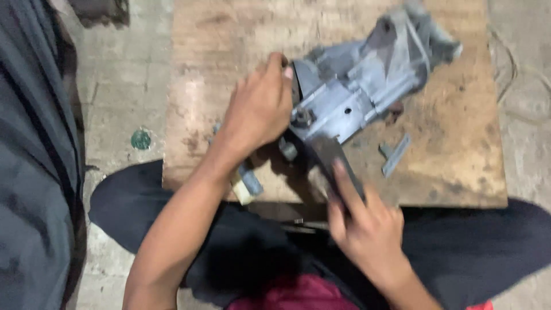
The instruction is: Cleaning a metal starter housing using a wire brush and a metal scraper to remove dirt and grime.
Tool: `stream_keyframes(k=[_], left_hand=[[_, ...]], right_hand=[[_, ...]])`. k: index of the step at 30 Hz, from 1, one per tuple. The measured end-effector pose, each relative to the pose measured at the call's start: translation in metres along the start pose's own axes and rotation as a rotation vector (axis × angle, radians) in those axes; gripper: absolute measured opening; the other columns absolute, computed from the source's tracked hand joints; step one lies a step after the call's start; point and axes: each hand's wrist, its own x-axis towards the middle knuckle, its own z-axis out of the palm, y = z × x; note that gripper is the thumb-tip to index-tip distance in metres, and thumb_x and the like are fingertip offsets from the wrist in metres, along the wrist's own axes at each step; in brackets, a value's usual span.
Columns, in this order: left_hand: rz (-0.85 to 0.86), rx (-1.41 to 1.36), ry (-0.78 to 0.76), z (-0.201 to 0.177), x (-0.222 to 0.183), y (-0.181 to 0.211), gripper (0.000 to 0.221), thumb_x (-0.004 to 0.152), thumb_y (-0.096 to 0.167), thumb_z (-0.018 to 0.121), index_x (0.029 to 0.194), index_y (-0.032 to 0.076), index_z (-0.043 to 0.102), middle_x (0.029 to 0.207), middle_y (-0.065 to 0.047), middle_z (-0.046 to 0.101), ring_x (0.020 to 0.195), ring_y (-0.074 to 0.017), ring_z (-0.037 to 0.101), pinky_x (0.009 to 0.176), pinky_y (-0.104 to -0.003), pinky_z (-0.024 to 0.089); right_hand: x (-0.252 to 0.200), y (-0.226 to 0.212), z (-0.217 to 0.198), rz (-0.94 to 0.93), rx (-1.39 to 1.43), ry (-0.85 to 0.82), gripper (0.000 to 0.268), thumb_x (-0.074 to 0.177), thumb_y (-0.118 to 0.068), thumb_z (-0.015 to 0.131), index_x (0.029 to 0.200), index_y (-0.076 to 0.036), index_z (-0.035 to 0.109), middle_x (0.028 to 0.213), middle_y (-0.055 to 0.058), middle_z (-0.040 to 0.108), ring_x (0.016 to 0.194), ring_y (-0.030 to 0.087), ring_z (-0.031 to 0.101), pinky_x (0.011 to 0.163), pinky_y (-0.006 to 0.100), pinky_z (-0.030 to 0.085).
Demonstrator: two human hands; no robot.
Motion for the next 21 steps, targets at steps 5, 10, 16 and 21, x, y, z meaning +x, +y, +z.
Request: stream_keyframes(k=[5,10,16,21], left_hand=[[-0.010,-0.074,-0.032,-0.011,0.001,0.002,0.018,0.104,0.013,0.045,0.111,-0.003,0.050,0.077,-0.012,0.061,0.061,-0.0308,0.062,0.061,-0.049,0.049],[-0.010,-0.049,0.013,-0.008,0.002,0.007,0.025,0.102,0.012,0.041,0.108,-0.009,0.054,0.086,-0.025,0.068,0.065,-0.0393,0.069,0.061,-0.053,0.055],[0.046,-0.083,0.009,-0.007,0.003,0.007,0.029,0.103,0.009,0.038,0.104,-0.013,0.057,0.076,-0.021,0.067,0.050,-0.0307,0.065,0.042,-0.043,0.057],[0.052,-0.026,0.034,-0.004,0.002,0.004,0.023,0.102,0.008,0.041,0.101,-0.008,0.057,0.082,-0.021,0.067,0.058,-0.0324,0.066,0.055,-0.046,0.056]], right_hand=[[0.056,-0.020,-0.003,-0.017,0.028,0.029,0.060,0.093,-0.020,0.077,0.149,-0.024,0.059,0.082,0.011,0.060,0.042,0.026,0.048,0.039,0.041,0.042],[-0.003,0.006,0.000,-0.026,0.080,-0.001,0.057,0.083,-0.008,0.078,0.139,-0.006,0.065,0.093,0.014,0.066,0.045,0.021,0.049,0.039,0.033,0.039],[0.041,-0.015,-0.001,-0.041,0.017,0.065,0.058,0.092,-0.017,0.079,0.147,-0.015,0.063,0.079,0.007,0.057,0.041,0.016,0.037,0.036,0.034,0.031],[0.000,0.001,-0.004,-0.050,0.060,-0.022,0.053,0.085,-0.007,0.080,0.136,-0.009,0.068,0.075,0.007,0.050,0.043,0.018,0.042,0.038,0.035,0.035]])
